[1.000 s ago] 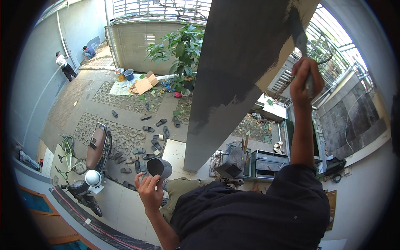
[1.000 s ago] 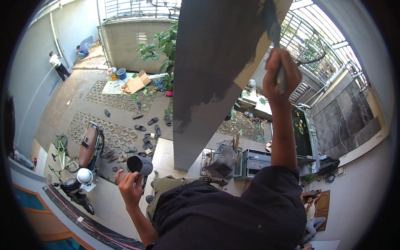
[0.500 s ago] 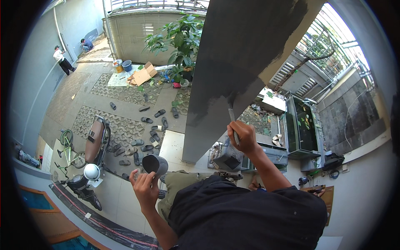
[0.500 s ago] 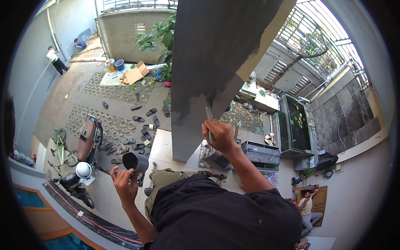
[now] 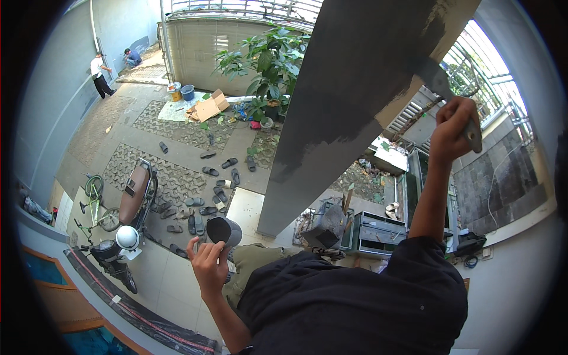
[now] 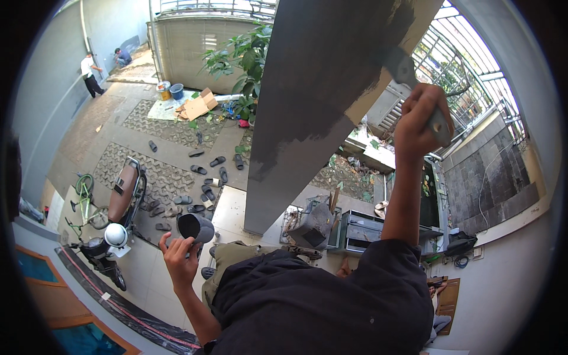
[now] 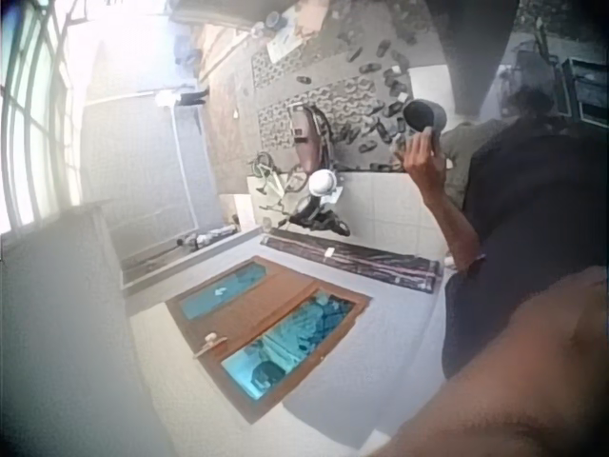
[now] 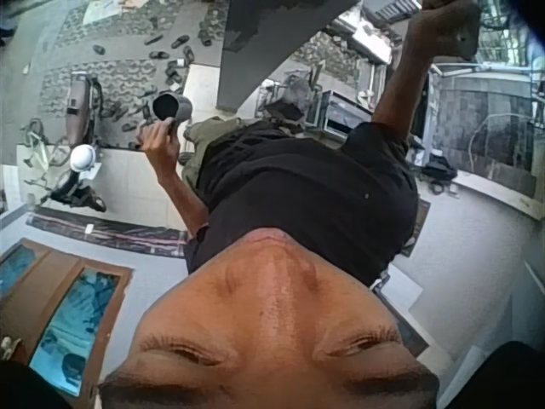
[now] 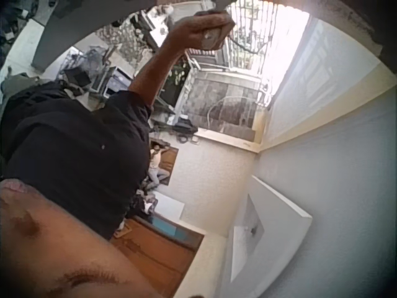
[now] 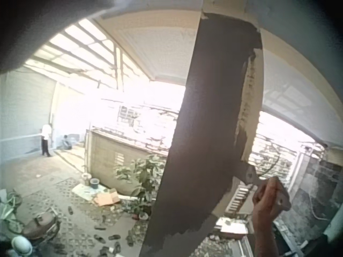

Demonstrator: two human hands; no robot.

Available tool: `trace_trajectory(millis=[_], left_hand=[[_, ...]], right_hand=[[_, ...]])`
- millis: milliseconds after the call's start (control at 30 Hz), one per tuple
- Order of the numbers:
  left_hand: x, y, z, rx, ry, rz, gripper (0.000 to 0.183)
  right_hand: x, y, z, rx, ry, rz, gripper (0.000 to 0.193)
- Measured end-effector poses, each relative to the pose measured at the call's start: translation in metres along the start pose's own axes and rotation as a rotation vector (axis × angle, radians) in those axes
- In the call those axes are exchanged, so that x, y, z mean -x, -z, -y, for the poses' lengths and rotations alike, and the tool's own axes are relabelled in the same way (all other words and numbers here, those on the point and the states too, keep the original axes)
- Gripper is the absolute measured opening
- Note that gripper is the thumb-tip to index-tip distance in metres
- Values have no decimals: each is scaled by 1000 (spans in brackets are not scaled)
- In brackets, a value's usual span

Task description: The person paints a concrete pillar with grey paint using a brush.

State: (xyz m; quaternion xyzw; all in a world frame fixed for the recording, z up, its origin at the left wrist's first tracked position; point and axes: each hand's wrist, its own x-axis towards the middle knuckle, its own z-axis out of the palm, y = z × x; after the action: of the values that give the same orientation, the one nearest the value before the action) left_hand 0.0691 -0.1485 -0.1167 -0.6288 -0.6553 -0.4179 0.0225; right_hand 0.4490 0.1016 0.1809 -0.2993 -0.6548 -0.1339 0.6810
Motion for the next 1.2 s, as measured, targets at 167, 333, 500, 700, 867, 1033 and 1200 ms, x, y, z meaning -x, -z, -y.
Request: trace_trajectory(millis=[167,333,500,700,867,1033,1200], left_hand=[[0,0,0,-5,-5,-15,20],[2,0,1,2,11,-4,20],[5,1,1,-22,37,27,18],[5,1,3,-33,27,52,19],[1,-4,2,-34,-1,33,19],[-3,-2,0,-15,-18,17,19],[-3,-1,0,5,-21,32,19]], right_hand=[[16,-11,-17,372,580,-78,25],[152,-34,-36,190,273,399,6],[269,-33,-6,70,-5,715,14],[254,-34,6,25,-136,796,20],[248,-46,4,-108,-423,759,22],[227,-58,-32,-77,-437,424,25],[131,-16,-42,-118,-451,261,39]])
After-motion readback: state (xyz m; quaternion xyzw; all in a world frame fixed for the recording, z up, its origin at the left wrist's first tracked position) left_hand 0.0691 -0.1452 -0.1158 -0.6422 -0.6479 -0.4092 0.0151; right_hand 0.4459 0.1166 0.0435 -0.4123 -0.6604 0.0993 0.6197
